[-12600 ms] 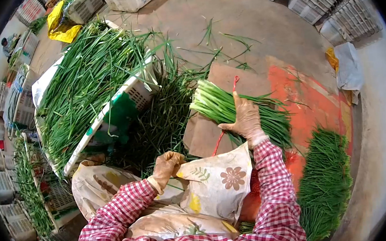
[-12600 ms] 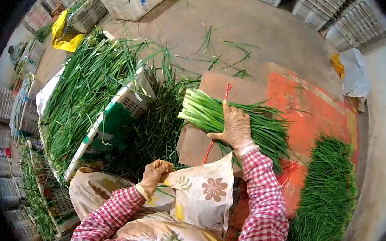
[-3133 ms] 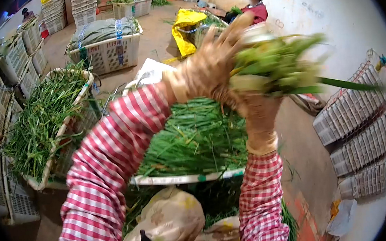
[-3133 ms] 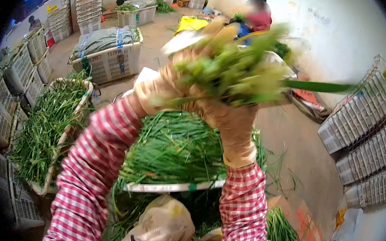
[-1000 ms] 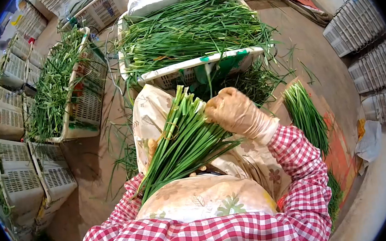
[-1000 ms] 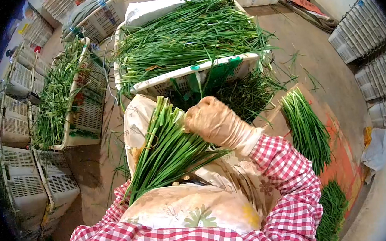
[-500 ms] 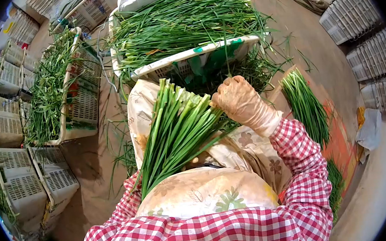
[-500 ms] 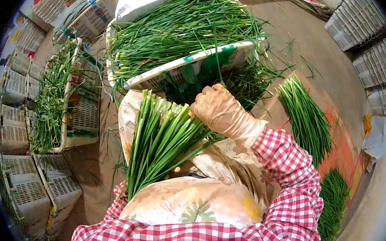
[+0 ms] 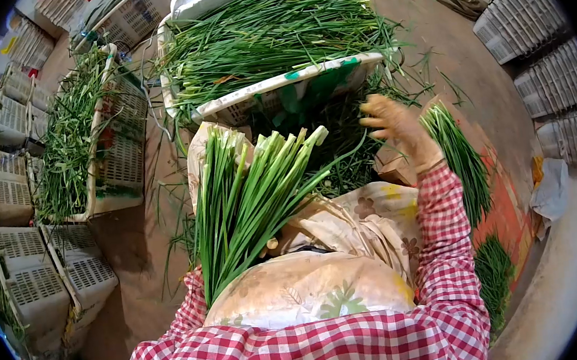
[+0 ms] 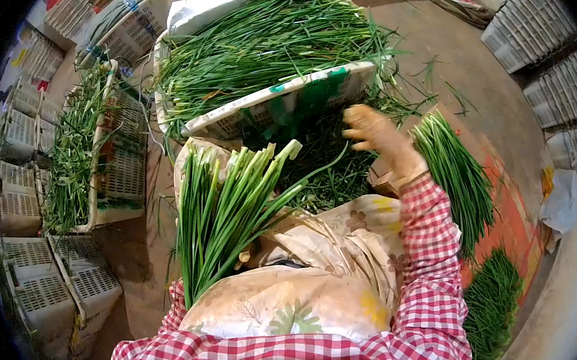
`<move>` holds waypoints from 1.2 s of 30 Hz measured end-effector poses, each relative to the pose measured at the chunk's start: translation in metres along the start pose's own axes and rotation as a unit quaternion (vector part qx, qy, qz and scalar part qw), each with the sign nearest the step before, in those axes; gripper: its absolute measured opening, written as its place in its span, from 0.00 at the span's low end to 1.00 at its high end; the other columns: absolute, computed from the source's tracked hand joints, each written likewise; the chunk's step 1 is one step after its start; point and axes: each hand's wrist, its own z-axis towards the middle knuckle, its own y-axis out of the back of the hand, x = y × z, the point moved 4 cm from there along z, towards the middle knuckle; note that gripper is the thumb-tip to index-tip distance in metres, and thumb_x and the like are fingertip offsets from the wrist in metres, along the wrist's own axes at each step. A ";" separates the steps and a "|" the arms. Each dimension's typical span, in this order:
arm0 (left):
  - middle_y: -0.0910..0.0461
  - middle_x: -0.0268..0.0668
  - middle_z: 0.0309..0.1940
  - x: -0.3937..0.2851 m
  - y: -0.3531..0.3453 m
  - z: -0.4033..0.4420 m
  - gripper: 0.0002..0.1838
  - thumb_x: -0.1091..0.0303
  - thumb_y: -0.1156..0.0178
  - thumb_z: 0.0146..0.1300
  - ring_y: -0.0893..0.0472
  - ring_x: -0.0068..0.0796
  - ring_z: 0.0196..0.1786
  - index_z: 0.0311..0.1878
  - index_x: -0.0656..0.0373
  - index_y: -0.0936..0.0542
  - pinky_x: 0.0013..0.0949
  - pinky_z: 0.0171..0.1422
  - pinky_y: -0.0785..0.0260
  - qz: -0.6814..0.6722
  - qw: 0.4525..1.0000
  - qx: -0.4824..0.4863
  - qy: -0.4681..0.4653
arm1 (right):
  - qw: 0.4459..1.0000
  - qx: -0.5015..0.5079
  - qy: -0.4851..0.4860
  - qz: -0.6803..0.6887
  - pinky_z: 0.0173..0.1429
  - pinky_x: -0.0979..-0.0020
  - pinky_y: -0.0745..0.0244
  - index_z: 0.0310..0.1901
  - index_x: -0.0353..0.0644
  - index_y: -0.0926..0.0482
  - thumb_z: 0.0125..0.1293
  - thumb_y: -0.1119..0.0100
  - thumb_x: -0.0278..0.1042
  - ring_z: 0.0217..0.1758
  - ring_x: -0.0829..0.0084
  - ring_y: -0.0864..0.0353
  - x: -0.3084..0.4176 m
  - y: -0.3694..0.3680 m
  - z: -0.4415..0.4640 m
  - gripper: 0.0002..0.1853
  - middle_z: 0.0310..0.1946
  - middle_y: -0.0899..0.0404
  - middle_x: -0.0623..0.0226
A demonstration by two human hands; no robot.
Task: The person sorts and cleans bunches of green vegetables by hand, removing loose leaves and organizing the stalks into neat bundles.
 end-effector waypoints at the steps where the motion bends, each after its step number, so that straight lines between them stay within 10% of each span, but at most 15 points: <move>1: 0.19 0.37 0.45 0.000 0.001 0.000 0.29 0.46 0.42 0.64 0.20 0.27 0.44 0.58 0.59 0.26 0.33 0.48 0.23 0.000 1.000 -0.002 0.000 | 0.997 0.059 0.040 -0.043 0.44 0.70 0.24 0.52 0.40 0.24 0.66 0.42 0.50 0.43 0.71 0.19 0.000 -0.030 -0.010 0.22 0.56 0.25 0.59; 4: 0.19 0.37 0.46 0.001 0.001 -0.002 0.29 0.46 0.42 0.64 0.20 0.27 0.44 0.59 0.59 0.26 0.33 0.48 0.23 -0.001 1.000 -0.007 0.001 | 0.962 0.242 0.038 -0.121 0.42 0.75 0.26 0.50 0.40 0.24 0.68 0.43 0.49 0.41 0.80 0.20 0.006 -0.084 -0.028 0.20 0.42 0.18 0.66; 14: 0.20 0.37 0.46 0.001 0.004 -0.003 0.29 0.46 0.42 0.64 0.20 0.28 0.45 0.59 0.59 0.27 0.33 0.49 0.24 -0.006 1.000 -0.007 -0.005 | 0.903 0.211 0.139 -0.347 0.32 0.73 0.25 0.38 0.37 0.23 0.68 0.43 0.33 0.28 0.77 0.22 0.011 -0.065 -0.027 0.08 0.27 0.21 0.65; 16: 0.20 0.37 0.46 0.001 0.004 -0.003 0.29 0.46 0.42 0.64 0.20 0.28 0.45 0.59 0.59 0.27 0.33 0.49 0.24 -0.007 1.000 -0.006 -0.005 | 0.704 0.087 0.410 -0.573 0.32 0.70 0.23 0.37 0.38 0.23 0.67 0.44 0.31 0.28 0.71 0.20 0.018 -0.057 -0.023 0.06 0.28 0.21 0.62; 17: 0.20 0.37 0.47 0.001 0.004 -0.002 0.29 0.46 0.42 0.64 0.20 0.28 0.45 0.59 0.59 0.27 0.33 0.49 0.24 -0.008 1.000 -0.006 -0.005 | 0.758 0.071 0.368 -0.534 0.33 0.69 0.21 0.38 0.41 0.23 0.66 0.46 0.30 0.29 0.65 0.19 0.022 -0.045 -0.019 0.04 0.29 0.20 0.60; 19: 0.20 0.37 0.47 0.000 0.003 -0.002 0.30 0.46 0.42 0.64 0.20 0.28 0.45 0.59 0.59 0.27 0.33 0.49 0.24 -0.007 1.000 -0.006 -0.008 | 0.643 -0.081 0.526 -0.551 0.31 0.65 0.22 0.39 0.40 0.23 0.66 0.47 0.28 0.26 0.63 0.20 0.030 -0.017 -0.006 0.04 0.26 0.21 0.60; 22: 0.20 0.37 0.47 0.000 0.001 0.001 0.30 0.46 0.42 0.64 0.20 0.28 0.46 0.60 0.59 0.27 0.33 0.49 0.24 -0.007 1.000 -0.002 -0.008 | 0.669 -0.235 0.272 -0.651 0.43 0.60 0.22 0.47 0.38 0.25 0.64 0.43 0.28 0.37 0.58 0.20 0.032 0.042 0.033 0.11 0.32 0.22 0.52; 24: 0.20 0.37 0.47 0.002 0.000 0.001 0.30 0.46 0.42 0.64 0.20 0.28 0.46 0.60 0.59 0.27 0.33 0.49 0.24 -0.007 1.000 -0.002 -0.008 | 0.561 -0.351 0.340 -0.668 0.53 0.59 0.24 0.56 0.37 0.27 0.64 0.40 0.36 0.44 0.57 0.21 0.026 0.032 0.036 0.21 0.36 0.21 0.50; 26: 0.20 0.37 0.47 0.003 0.000 0.003 0.30 0.46 0.41 0.64 0.20 0.28 0.46 0.60 0.59 0.27 0.33 0.50 0.24 -0.010 1.000 -0.002 -0.009 | 0.839 -0.141 0.277 -0.447 0.59 0.61 0.27 0.57 0.37 0.27 0.62 0.38 0.44 0.48 0.57 0.22 0.026 -0.024 0.023 0.26 0.40 0.21 0.52; 28: 0.20 0.37 0.47 0.002 -0.002 0.007 0.30 0.46 0.41 0.64 0.20 0.28 0.46 0.60 0.59 0.27 0.33 0.50 0.24 -0.009 1.000 -0.001 -0.007 | 0.925 0.140 0.229 -0.270 0.52 0.54 0.26 0.51 0.39 0.22 0.63 0.41 0.49 0.44 0.54 0.21 0.035 -0.090 -0.020 0.22 0.42 0.20 0.48; 33: 0.20 0.37 0.48 0.001 -0.004 0.010 0.30 0.46 0.41 0.64 0.20 0.28 0.46 0.60 0.59 0.28 0.33 0.50 0.24 -0.016 1.000 0.002 -0.017 | 0.712 0.016 0.495 -0.497 0.35 0.57 0.32 0.25 0.41 0.22 0.63 0.40 0.48 0.28 0.59 0.25 0.066 -0.120 -0.062 0.18 0.17 0.26 0.63; 36: 0.20 0.37 0.48 -0.001 -0.004 0.016 0.30 0.46 0.41 0.64 0.20 0.28 0.47 0.60 0.59 0.28 0.33 0.50 0.24 -0.024 0.999 0.007 -0.027 | 0.787 -0.114 0.524 -0.307 0.32 0.63 0.32 0.25 0.43 0.23 0.61 0.38 0.29 0.27 0.65 0.26 0.074 -0.062 -0.038 0.08 0.21 0.25 0.65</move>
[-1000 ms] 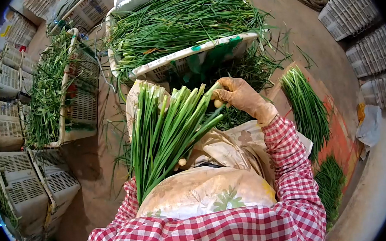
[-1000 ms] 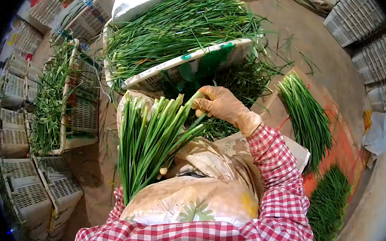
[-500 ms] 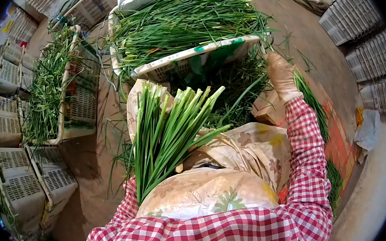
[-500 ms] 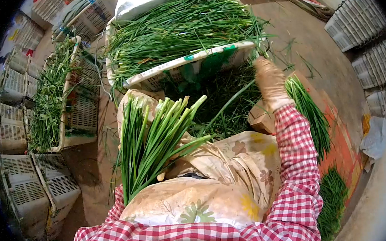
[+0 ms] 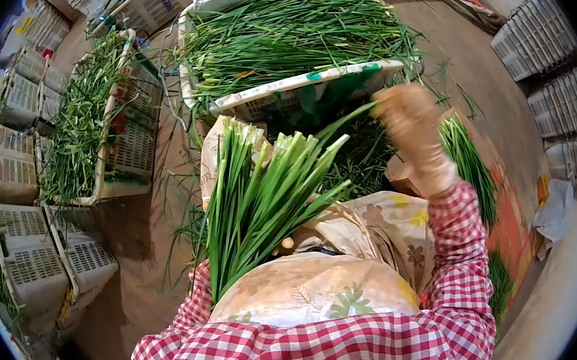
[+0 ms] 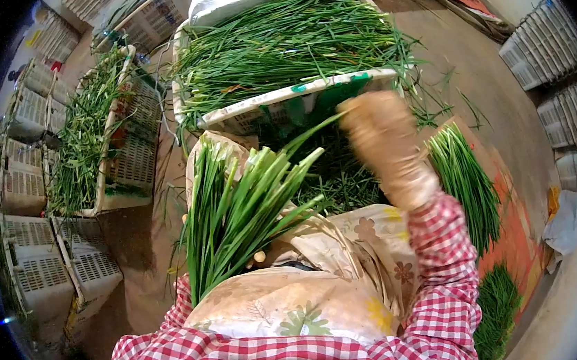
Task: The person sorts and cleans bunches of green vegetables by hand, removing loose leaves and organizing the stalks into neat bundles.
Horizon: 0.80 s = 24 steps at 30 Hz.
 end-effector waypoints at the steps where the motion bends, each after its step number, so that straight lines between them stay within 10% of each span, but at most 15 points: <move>1: 0.20 0.37 0.48 0.000 0.000 0.004 0.30 0.46 0.41 0.63 0.20 0.28 0.47 0.60 0.59 0.28 0.33 0.51 0.24 -0.005 1.000 0.002 -0.002 | 0.993 -0.033 -0.032 -0.104 0.33 0.63 0.30 0.26 0.43 0.22 0.64 0.40 0.31 0.28 0.66 0.26 -0.018 0.022 0.008 0.08 0.22 0.25 0.66; 7: 0.21 0.37 0.48 -0.005 -0.002 0.014 0.30 0.46 0.41 0.63 0.21 0.28 0.47 0.61 0.59 0.28 0.33 0.51 0.25 -0.013 1.000 0.017 -0.018 | 0.848 -0.072 -0.127 -0.510 0.43 0.58 0.25 0.50 0.43 0.22 0.69 0.47 0.49 0.39 0.54 0.18 -0.149 0.077 0.017 0.19 0.41 0.18 0.59; 9: 0.21 0.37 0.49 -0.006 -0.004 0.020 0.31 0.46 0.41 0.63 0.21 0.28 0.47 0.61 0.59 0.28 0.33 0.51 0.25 -0.009 1.000 0.020 -0.021 | 0.926 0.103 -0.287 -0.223 0.61 0.61 0.30 0.62 0.39 0.30 0.65 0.46 0.60 0.59 0.57 0.24 -0.072 0.031 0.024 0.34 0.53 0.22 0.53; 10: 0.21 0.37 0.49 -0.007 -0.007 0.021 0.31 0.46 0.41 0.63 0.21 0.28 0.47 0.61 0.59 0.28 0.33 0.51 0.25 -0.005 1.000 0.023 -0.021 | 0.975 0.115 -0.178 -0.067 0.66 0.62 0.33 0.64 0.42 0.32 0.64 0.45 0.61 0.63 0.60 0.27 -0.059 0.001 0.016 0.36 0.60 0.26 0.54; 11: 0.21 0.37 0.49 -0.006 -0.008 0.022 0.31 0.46 0.41 0.63 0.21 0.28 0.47 0.61 0.59 0.28 0.33 0.51 0.25 -0.003 1.000 0.022 -0.018 | 0.932 0.245 -0.247 0.096 0.68 0.63 0.34 0.65 0.43 0.33 0.62 0.44 0.64 0.65 0.61 0.29 -0.006 -0.016 0.019 0.39 0.61 0.27 0.55; 14: 0.21 0.37 0.49 -0.006 -0.016 0.026 0.31 0.46 0.41 0.63 0.21 0.28 0.48 0.61 0.59 0.28 0.33 0.52 0.25 0.004 1.000 0.028 -0.011 | 0.852 0.429 -0.228 0.193 0.63 0.62 0.30 0.60 0.41 0.28 0.54 0.42 0.73 0.58 0.61 0.23 0.042 -0.067 0.000 0.44 0.55 0.23 0.53; 18: 0.21 0.37 0.49 -0.004 -0.017 0.021 0.31 0.46 0.41 0.63 0.21 0.28 0.48 0.61 0.59 0.29 0.33 0.52 0.25 0.013 1.000 0.021 -0.004 | 0.954 0.269 0.106 -0.074 0.31 0.62 0.35 0.30 0.41 0.22 0.60 0.37 0.45 0.29 0.61 0.25 0.074 -0.080 -0.004 0.15 0.23 0.26 0.62; 24: 0.21 0.37 0.50 0.001 -0.016 0.023 0.31 0.46 0.41 0.63 0.21 0.28 0.48 0.62 0.59 0.29 0.33 0.52 0.25 0.005 1.000 0.022 0.000 | 0.981 0.131 0.141 -0.021 0.25 0.69 0.31 0.27 0.44 0.27 0.64 0.40 0.35 0.23 0.68 0.27 0.044 -0.039 0.005 0.10 0.19 0.31 0.65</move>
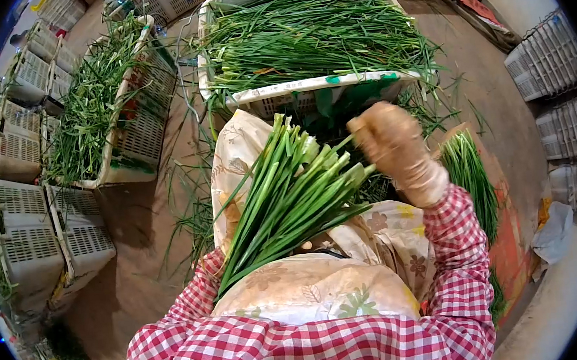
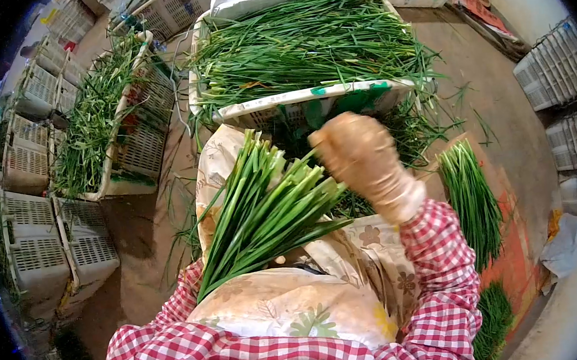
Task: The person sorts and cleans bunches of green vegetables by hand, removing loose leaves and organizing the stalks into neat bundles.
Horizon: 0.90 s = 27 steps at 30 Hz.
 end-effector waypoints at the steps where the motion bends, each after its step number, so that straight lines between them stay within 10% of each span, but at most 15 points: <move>1: 0.21 0.37 0.50 0.001 0.000 0.002 0.31 0.46 0.41 0.63 0.21 0.28 0.49 0.62 0.59 0.29 0.33 0.53 0.25 0.002 1.000 0.001 0.000 | 0.997 -0.022 -0.016 -0.068 0.23 0.71 0.32 0.27 0.44 0.28 0.66 0.42 0.35 0.22 0.69 0.27 -0.019 0.009 -0.006 0.11 0.19 0.31 0.66; 4: 0.21 0.37 0.50 0.000 -0.002 0.005 0.31 0.46 0.41 0.63 0.21 0.28 0.49 0.62 0.59 0.29 0.33 0.53 0.25 0.001 1.000 0.007 -0.001 | 0.928 0.017 -0.104 -0.357 0.28 0.69 0.25 0.38 0.40 0.25 0.67 0.43 0.37 0.29 0.65 0.21 -0.088 0.038 -0.030 0.09 0.29 0.23 0.61; 7: 0.21 0.37 0.50 0.001 -0.005 0.013 0.32 0.46 0.41 0.63 0.21 0.28 0.49 0.62 0.59 0.29 0.33 0.53 0.26 0.005 1.000 0.017 0.005 | 0.906 -0.077 -0.218 -0.353 0.41 0.64 0.22 0.54 0.35 0.28 0.66 0.41 0.41 0.41 0.58 0.19 -0.127 0.057 -0.040 0.21 0.41 0.20 0.53; 10: 0.22 0.37 0.51 0.006 -0.008 0.018 0.32 0.46 0.41 0.63 0.21 0.28 0.49 0.62 0.59 0.29 0.33 0.53 0.26 0.012 1.000 0.019 0.012 | 0.925 0.047 -0.373 0.056 0.60 0.66 0.28 0.61 0.37 0.31 0.65 0.44 0.56 0.54 0.57 0.22 -0.078 0.017 -0.025 0.33 0.51 0.22 0.51; 12: 0.22 0.37 0.51 0.008 -0.010 0.018 0.32 0.46 0.40 0.63 0.21 0.28 0.49 0.62 0.59 0.29 0.33 0.54 0.26 0.016 1.000 0.018 0.017 | 0.895 0.171 -0.333 0.242 0.49 0.67 0.24 0.41 0.44 0.17 0.61 0.42 0.64 0.45 0.66 0.19 -0.024 -0.010 -0.009 0.27 0.40 0.18 0.60; 14: 0.22 0.37 0.51 0.008 -0.012 0.019 0.32 0.46 0.40 0.63 0.21 0.28 0.50 0.62 0.59 0.30 0.33 0.54 0.26 0.018 0.999 0.016 0.020 | 0.942 0.245 -0.205 0.107 0.35 0.63 0.26 0.31 0.45 0.16 0.63 0.42 0.56 0.32 0.65 0.19 0.011 -0.023 0.002 0.21 0.25 0.19 0.65; 18: 0.22 0.37 0.51 0.012 -0.012 0.015 0.32 0.46 0.40 0.63 0.21 0.28 0.50 0.63 0.59 0.30 0.33 0.54 0.26 0.013 1.000 0.014 0.021 | 0.983 0.062 -0.151 0.079 0.27 0.61 0.32 0.25 0.42 0.24 0.67 0.44 0.46 0.21 0.65 0.28 -0.002 -0.025 -0.010 0.18 0.18 0.28 0.67; 21: 0.22 0.37 0.51 0.014 -0.013 0.020 0.32 0.46 0.40 0.63 0.21 0.28 0.50 0.63 0.59 0.30 0.33 0.54 0.26 0.014 1.000 0.015 0.021 | 0.927 0.037 -0.103 -0.358 0.21 0.72 0.33 0.31 0.43 0.27 0.70 0.48 0.44 0.19 0.70 0.29 -0.047 -0.010 -0.025 0.14 0.21 0.29 0.66; 24: 0.22 0.37 0.52 0.015 -0.014 0.023 0.32 0.46 0.40 0.63 0.21 0.28 0.50 0.63 0.59 0.30 0.33 0.55 0.26 0.015 0.999 0.023 0.023 | 0.946 -0.087 -0.210 -0.231 0.26 0.69 0.25 0.42 0.36 0.25 0.70 0.46 0.45 0.25 0.72 0.19 -0.082 0.027 -0.021 0.17 0.33 0.19 0.62; 27: 0.22 0.37 0.52 0.015 -0.015 0.025 0.32 0.46 0.40 0.63 0.21 0.28 0.51 0.63 0.59 0.30 0.33 0.55 0.26 0.017 0.999 0.026 0.027 | 0.809 0.142 -0.443 0.360 0.30 0.73 0.23 0.49 0.34 0.25 0.65 0.41 0.54 0.22 0.74 0.20 -0.012 0.019 0.002 0.27 0.39 0.18 0.58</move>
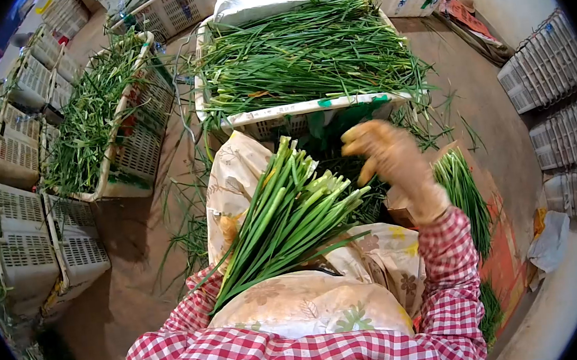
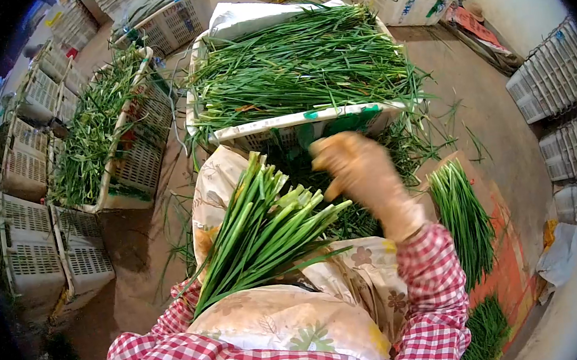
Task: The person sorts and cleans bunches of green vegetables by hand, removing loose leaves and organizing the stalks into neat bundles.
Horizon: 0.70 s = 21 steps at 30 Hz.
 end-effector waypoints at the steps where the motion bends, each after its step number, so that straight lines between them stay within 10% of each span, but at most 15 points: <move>1: 0.22 0.37 0.52 0.000 -0.001 0.003 0.32 0.46 0.40 0.63 0.21 0.28 0.51 0.63 0.59 0.30 0.33 0.55 0.26 -0.001 1.000 0.001 0.002 | 0.999 0.041 -0.025 -0.022 0.31 0.76 0.22 0.52 0.33 0.26 0.60 0.38 0.59 0.25 0.75 0.19 -0.003 -0.024 -0.001 0.33 0.40 0.18 0.56; 5: 0.22 0.37 0.52 0.000 -0.002 -0.003 0.33 0.46 0.40 0.63 0.22 0.28 0.51 0.63 0.59 0.30 0.33 0.55 0.26 0.001 1.000 0.002 0.004 | 0.953 0.003 0.076 -0.293 0.45 0.56 0.24 0.57 0.31 0.31 0.58 0.34 0.53 0.43 0.48 0.18 -0.015 -0.070 0.007 0.35 0.41 0.20 0.42; 15: 0.23 0.37 0.53 0.004 0.007 -0.028 0.33 0.46 0.40 0.62 0.22 0.28 0.52 0.64 0.59 0.31 0.33 0.56 0.27 -0.004 1.000 -0.022 0.011 | 0.904 0.060 0.189 -0.378 0.42 0.59 0.24 0.70 0.49 0.41 0.61 0.42 0.26 0.38 0.49 0.20 -0.013 -0.050 0.017 0.35 0.37 0.21 0.49; 19: 0.23 0.37 0.53 0.005 0.009 -0.033 0.33 0.46 0.40 0.62 0.22 0.28 0.52 0.64 0.59 0.31 0.33 0.56 0.27 -0.009 0.999 -0.028 0.015 | 0.829 -0.014 0.338 -0.444 0.39 0.62 0.22 0.47 0.40 0.21 0.66 0.47 0.26 0.35 0.56 0.19 -0.014 -0.010 0.020 0.10 0.33 0.20 0.55; 21: 0.23 0.37 0.53 0.004 0.011 -0.038 0.33 0.46 0.40 0.62 0.22 0.28 0.52 0.64 0.59 0.31 0.33 0.57 0.27 -0.008 0.999 -0.030 0.011 | 0.815 -0.072 0.377 -0.433 0.37 0.61 0.21 0.51 0.40 0.23 0.61 0.48 0.21 0.33 0.56 0.19 -0.017 0.016 0.018 0.16 0.30 0.22 0.55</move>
